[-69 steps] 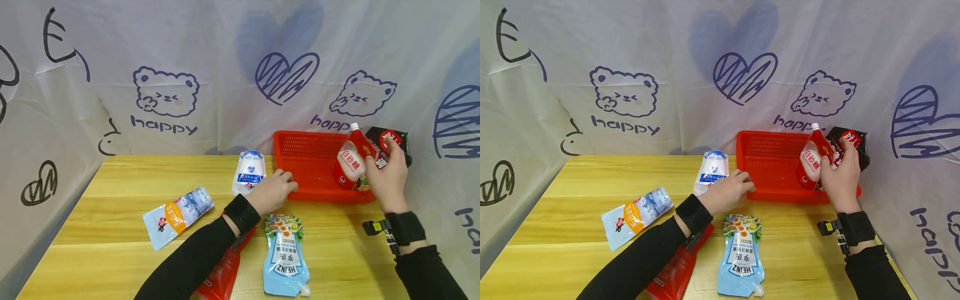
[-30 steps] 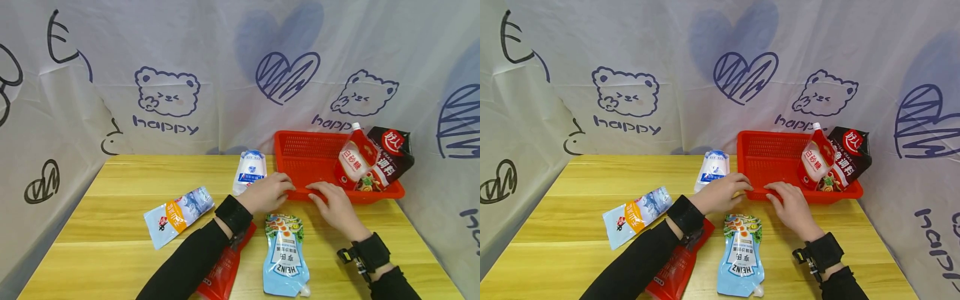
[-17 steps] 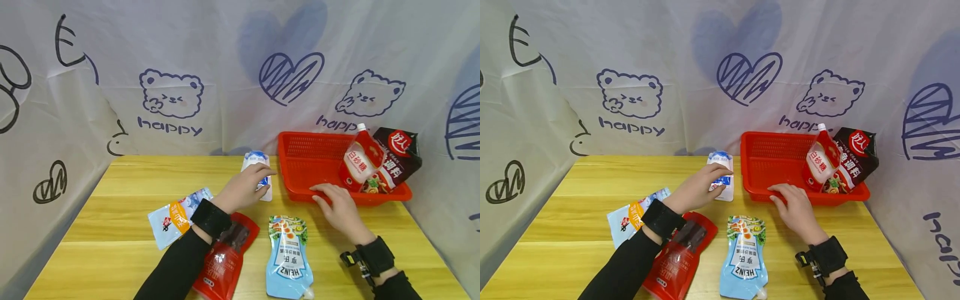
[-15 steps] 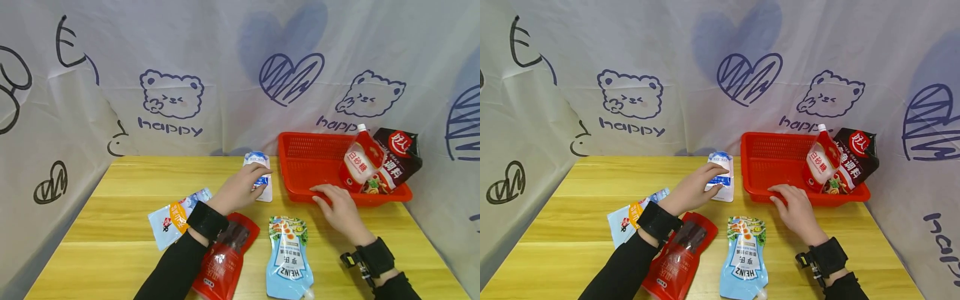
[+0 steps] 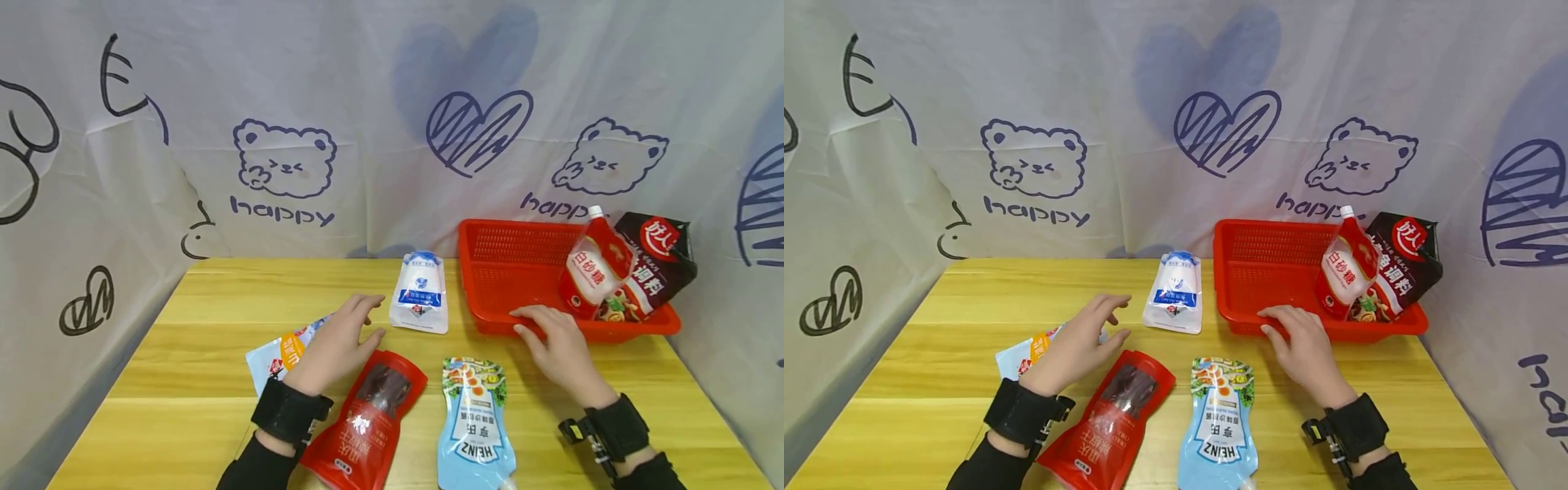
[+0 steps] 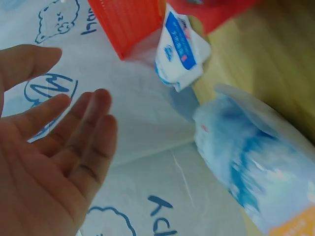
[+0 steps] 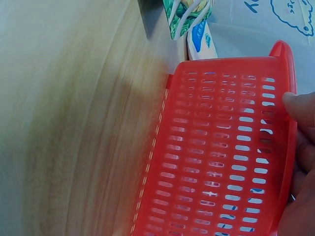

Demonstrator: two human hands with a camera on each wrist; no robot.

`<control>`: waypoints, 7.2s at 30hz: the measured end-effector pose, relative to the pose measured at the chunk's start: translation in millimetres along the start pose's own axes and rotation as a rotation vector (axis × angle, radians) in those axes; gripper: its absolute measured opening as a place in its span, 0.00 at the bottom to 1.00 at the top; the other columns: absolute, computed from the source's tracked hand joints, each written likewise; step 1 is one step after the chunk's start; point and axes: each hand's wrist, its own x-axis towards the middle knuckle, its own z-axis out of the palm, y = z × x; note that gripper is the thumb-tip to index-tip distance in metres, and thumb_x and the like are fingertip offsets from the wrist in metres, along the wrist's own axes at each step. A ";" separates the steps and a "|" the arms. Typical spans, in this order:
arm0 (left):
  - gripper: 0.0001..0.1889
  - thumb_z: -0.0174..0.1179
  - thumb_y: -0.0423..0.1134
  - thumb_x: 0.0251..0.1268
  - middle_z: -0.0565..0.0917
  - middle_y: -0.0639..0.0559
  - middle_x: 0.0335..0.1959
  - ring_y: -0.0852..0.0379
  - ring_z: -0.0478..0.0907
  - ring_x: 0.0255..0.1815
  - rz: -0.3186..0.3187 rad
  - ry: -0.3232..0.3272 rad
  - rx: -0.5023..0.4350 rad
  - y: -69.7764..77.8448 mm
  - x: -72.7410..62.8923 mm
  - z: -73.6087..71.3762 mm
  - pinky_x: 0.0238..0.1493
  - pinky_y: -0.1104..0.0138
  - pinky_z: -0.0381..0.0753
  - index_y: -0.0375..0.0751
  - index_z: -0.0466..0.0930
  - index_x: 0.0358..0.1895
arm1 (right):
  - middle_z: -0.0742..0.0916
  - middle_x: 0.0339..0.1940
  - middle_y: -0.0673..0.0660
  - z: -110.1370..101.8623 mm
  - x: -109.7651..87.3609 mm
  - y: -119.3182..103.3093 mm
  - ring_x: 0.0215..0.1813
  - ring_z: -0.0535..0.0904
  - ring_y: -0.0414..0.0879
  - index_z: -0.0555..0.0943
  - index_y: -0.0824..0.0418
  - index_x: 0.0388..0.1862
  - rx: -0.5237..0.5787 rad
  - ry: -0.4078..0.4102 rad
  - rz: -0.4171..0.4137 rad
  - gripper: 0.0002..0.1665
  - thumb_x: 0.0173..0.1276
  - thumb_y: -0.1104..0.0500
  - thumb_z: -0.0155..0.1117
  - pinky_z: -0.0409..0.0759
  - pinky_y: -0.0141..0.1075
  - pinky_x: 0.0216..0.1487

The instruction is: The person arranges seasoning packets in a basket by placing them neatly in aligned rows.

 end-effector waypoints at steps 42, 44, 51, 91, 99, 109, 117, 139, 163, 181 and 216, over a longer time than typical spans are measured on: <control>0.41 0.75 0.43 0.63 0.84 0.44 0.43 0.52 0.82 0.36 -0.359 -0.346 -0.365 -6.9 -32.6 22.0 0.37 0.57 0.87 0.28 0.66 0.73 | 0.89 0.51 0.61 2.4 -1.0 -2.3 0.54 0.81 0.60 0.84 0.62 0.54 0.010 0.018 0.016 0.15 0.68 0.67 0.72 0.71 0.58 0.59; 0.38 0.75 0.42 0.63 0.84 0.43 0.45 0.52 0.82 0.37 -0.364 -0.314 -0.382 -7.0 -31.7 22.6 0.38 0.57 0.87 0.29 0.68 0.71 | 0.89 0.51 0.61 2.5 -0.9 -2.1 0.54 0.81 0.61 0.84 0.62 0.54 0.009 0.018 0.016 0.15 0.68 0.67 0.72 0.71 0.58 0.59; 0.36 0.74 0.42 0.65 0.82 0.45 0.50 0.52 0.81 0.40 -0.370 -0.180 -0.416 -2.7 -25.5 18.7 0.39 0.58 0.87 0.35 0.70 0.72 | 0.88 0.51 0.62 2.1 -1.3 -1.6 0.55 0.81 0.61 0.84 0.63 0.54 0.015 0.009 0.033 0.15 0.69 0.66 0.71 0.70 0.59 0.60; 0.33 0.75 0.30 0.59 0.77 0.41 0.58 0.44 0.86 0.50 0.006 0.293 -0.594 5.8 -13.5 8.1 0.46 0.61 0.89 0.36 0.69 0.66 | 0.79 0.71 0.52 26.4 44.5 -129.1 0.66 0.77 0.49 0.71 0.55 0.77 0.569 -0.070 0.042 0.36 0.72 0.59 0.71 0.80 0.52 0.64; 0.32 0.75 0.29 0.59 0.78 0.42 0.57 0.45 0.87 0.49 0.055 0.275 -0.563 5.6 -12.8 10.4 0.45 0.61 0.89 0.36 0.69 0.65 | 0.81 0.68 0.52 35.2 47.4 -140.5 0.62 0.79 0.48 0.70 0.53 0.77 0.618 -0.084 0.051 0.38 0.71 0.59 0.73 0.82 0.51 0.61; 0.32 0.74 0.30 0.60 0.78 0.45 0.58 0.45 0.86 0.52 0.072 0.241 -0.549 7.0 -13.9 12.2 0.47 0.61 0.89 0.38 0.69 0.65 | 0.83 0.65 0.53 40.0 47.1 -145.2 0.60 0.81 0.49 0.73 0.51 0.73 0.705 -0.083 0.110 0.35 0.70 0.58 0.74 0.85 0.44 0.57; 0.32 0.74 0.31 0.60 0.78 0.46 0.58 0.46 0.86 0.53 0.070 0.236 -0.538 7.9 -14.2 12.6 0.47 0.61 0.89 0.39 0.70 0.66 | 0.84 0.63 0.56 40.8 45.7 -145.0 0.59 0.83 0.52 0.74 0.55 0.72 0.744 -0.065 0.161 0.33 0.69 0.60 0.74 0.84 0.39 0.57; 0.35 0.75 0.45 0.64 0.76 0.54 0.64 0.50 0.79 0.62 -0.029 0.154 -0.574 -0.7 -16.8 10.3 0.55 0.58 0.87 0.51 0.69 0.72 | 0.82 0.63 0.65 41.4 45.5 -143.2 0.56 0.84 0.47 0.72 0.67 0.70 0.930 0.075 0.209 0.32 0.68 0.72 0.70 0.87 0.36 0.52; 0.27 0.76 0.42 0.61 0.84 0.54 0.53 0.55 0.82 0.50 -0.019 0.121 -0.495 -10.0 -18.2 1.9 0.49 0.63 0.87 0.48 0.80 0.64 | 0.79 0.66 0.66 39.7 47.2 -141.5 0.58 0.82 0.44 0.70 0.69 0.73 0.968 0.096 0.238 0.33 0.70 0.72 0.67 0.85 0.33 0.55; 0.26 0.79 0.44 0.56 0.85 0.57 0.52 0.60 0.81 0.46 0.103 0.146 -0.144 -8.2 -20.2 -11.3 0.44 0.63 0.86 0.48 0.83 0.58 | 0.81 0.69 0.57 21.2 51.0 -126.4 0.64 0.81 0.57 0.72 0.56 0.76 0.684 -0.121 0.167 0.41 0.66 0.60 0.77 0.85 0.40 0.57; 0.51 0.85 0.42 0.47 0.69 0.44 0.71 0.45 0.70 0.70 -0.053 0.411 -0.252 -15.6 -19.2 -17.6 0.62 0.41 0.79 0.42 0.64 0.75 | 0.85 0.60 0.65 20.2 47.4 -121.6 0.57 0.83 0.59 0.74 0.65 0.69 0.789 -0.038 0.193 0.32 0.68 0.67 0.74 0.88 0.35 0.47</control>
